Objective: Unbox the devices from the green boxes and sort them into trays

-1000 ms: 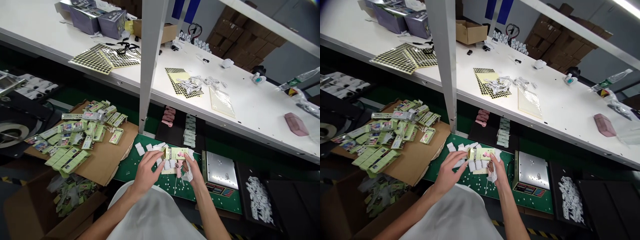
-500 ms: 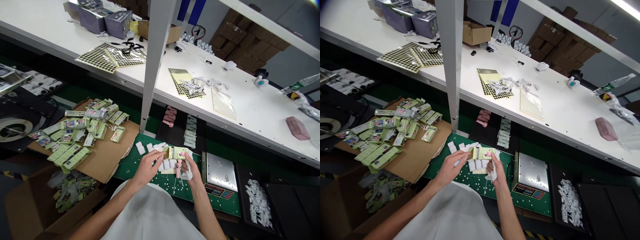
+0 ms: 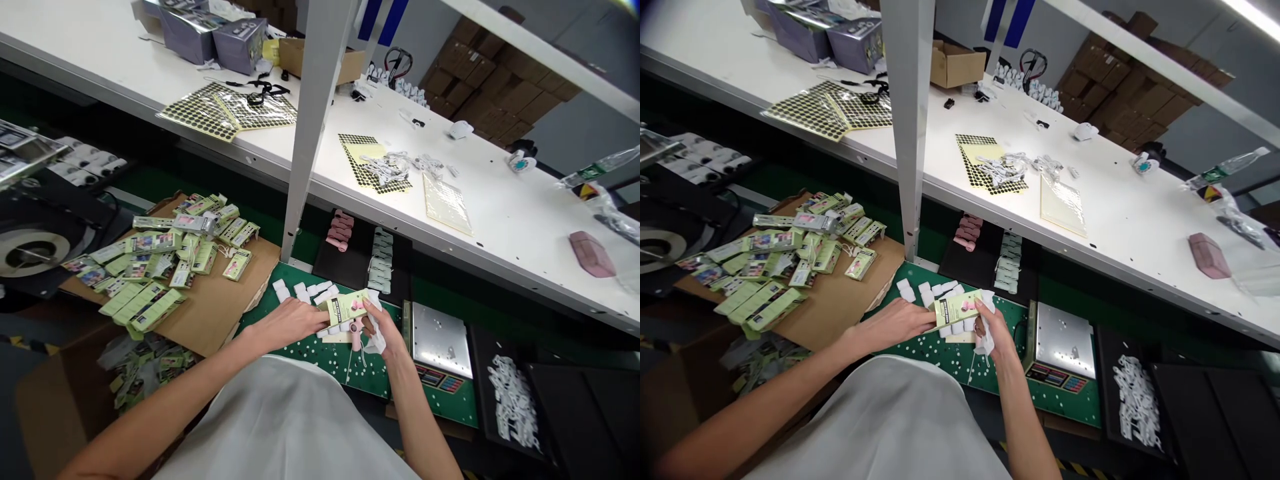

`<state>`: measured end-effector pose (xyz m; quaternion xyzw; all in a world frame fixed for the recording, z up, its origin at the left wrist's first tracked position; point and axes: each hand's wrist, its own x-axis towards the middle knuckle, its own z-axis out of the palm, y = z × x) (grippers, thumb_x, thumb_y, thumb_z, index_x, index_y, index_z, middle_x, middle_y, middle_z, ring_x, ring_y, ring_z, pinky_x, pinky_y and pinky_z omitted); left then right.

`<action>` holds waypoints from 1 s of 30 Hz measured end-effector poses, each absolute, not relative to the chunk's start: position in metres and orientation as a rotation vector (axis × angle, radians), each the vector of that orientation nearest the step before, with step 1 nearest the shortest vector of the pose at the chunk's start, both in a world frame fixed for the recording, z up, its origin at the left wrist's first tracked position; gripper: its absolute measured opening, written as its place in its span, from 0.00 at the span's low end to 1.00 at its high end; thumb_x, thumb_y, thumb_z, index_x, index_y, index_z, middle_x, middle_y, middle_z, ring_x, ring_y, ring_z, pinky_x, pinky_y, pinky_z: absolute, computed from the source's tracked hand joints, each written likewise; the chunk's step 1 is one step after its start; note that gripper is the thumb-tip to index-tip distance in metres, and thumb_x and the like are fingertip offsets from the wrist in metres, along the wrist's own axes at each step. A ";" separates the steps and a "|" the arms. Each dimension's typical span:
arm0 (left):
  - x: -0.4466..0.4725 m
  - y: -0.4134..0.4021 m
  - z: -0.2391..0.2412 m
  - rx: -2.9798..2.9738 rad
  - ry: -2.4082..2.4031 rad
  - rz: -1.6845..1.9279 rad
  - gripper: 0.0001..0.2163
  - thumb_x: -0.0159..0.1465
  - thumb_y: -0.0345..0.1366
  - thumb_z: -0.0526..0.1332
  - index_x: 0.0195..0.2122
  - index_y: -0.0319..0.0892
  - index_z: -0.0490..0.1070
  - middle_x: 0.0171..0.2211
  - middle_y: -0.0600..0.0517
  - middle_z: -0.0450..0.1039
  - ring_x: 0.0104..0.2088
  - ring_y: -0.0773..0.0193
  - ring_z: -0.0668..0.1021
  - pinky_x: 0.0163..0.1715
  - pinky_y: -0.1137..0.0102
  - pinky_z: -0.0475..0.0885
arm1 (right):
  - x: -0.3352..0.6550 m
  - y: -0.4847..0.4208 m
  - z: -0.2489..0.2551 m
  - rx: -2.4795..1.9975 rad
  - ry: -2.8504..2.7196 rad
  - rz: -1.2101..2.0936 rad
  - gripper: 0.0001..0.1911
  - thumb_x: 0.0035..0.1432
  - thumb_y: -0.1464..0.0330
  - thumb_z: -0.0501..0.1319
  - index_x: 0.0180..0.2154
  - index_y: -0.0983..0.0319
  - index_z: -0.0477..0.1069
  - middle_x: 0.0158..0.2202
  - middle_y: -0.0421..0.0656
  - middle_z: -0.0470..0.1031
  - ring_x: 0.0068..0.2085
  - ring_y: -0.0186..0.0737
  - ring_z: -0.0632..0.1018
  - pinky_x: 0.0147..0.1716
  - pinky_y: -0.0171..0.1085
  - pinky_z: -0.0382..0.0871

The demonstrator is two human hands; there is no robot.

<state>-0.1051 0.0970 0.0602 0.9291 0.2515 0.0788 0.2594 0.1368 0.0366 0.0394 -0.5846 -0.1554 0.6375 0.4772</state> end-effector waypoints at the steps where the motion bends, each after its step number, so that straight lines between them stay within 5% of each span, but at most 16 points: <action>1: -0.104 0.095 0.059 2.595 0.702 0.161 0.07 0.71 0.33 0.56 0.40 0.43 0.74 0.26 0.51 0.77 0.21 0.63 0.73 0.22 0.69 0.52 | 0.137 0.036 0.039 -1.444 -0.391 1.553 0.25 0.41 0.53 0.78 0.25 0.60 0.68 0.12 0.29 0.55 0.16 0.25 0.51 0.15 0.30 0.47; 7: -0.097 0.085 0.049 2.790 0.656 -0.004 0.09 0.67 0.24 0.56 0.32 0.40 0.73 0.22 0.45 0.76 0.19 0.59 0.73 0.21 0.68 0.54 | 0.138 0.034 0.040 -1.501 -0.508 1.571 0.26 0.43 0.52 0.77 0.22 0.61 0.66 0.13 0.32 0.59 0.17 0.25 0.55 0.16 0.31 0.50; 12: -0.095 0.084 0.031 2.840 0.517 0.205 0.11 0.63 0.20 0.53 0.33 0.38 0.73 0.22 0.44 0.76 0.19 0.60 0.72 0.23 0.67 0.61 | 0.135 0.042 0.045 -1.515 -0.509 1.581 0.27 0.39 0.52 0.78 0.21 0.60 0.66 0.12 0.31 0.58 0.16 0.26 0.54 0.15 0.31 0.49; 25: -0.105 0.126 0.051 2.834 0.275 0.599 0.13 0.68 0.27 0.50 0.33 0.43 0.73 0.19 0.50 0.70 0.18 0.64 0.68 0.23 0.68 0.62 | 0.134 0.048 0.041 -1.495 -0.465 1.684 0.23 0.45 0.52 0.76 0.28 0.62 0.71 0.14 0.31 0.60 0.15 0.25 0.54 0.11 0.28 0.50; 30: -0.120 0.125 0.072 2.659 0.278 0.586 0.15 0.69 0.30 0.50 0.43 0.44 0.77 0.19 0.50 0.68 0.18 0.63 0.68 0.24 0.66 0.64 | 0.137 0.048 0.049 -1.433 -0.418 1.685 0.23 0.43 0.53 0.77 0.29 0.61 0.72 0.12 0.29 0.57 0.14 0.24 0.52 0.10 0.29 0.51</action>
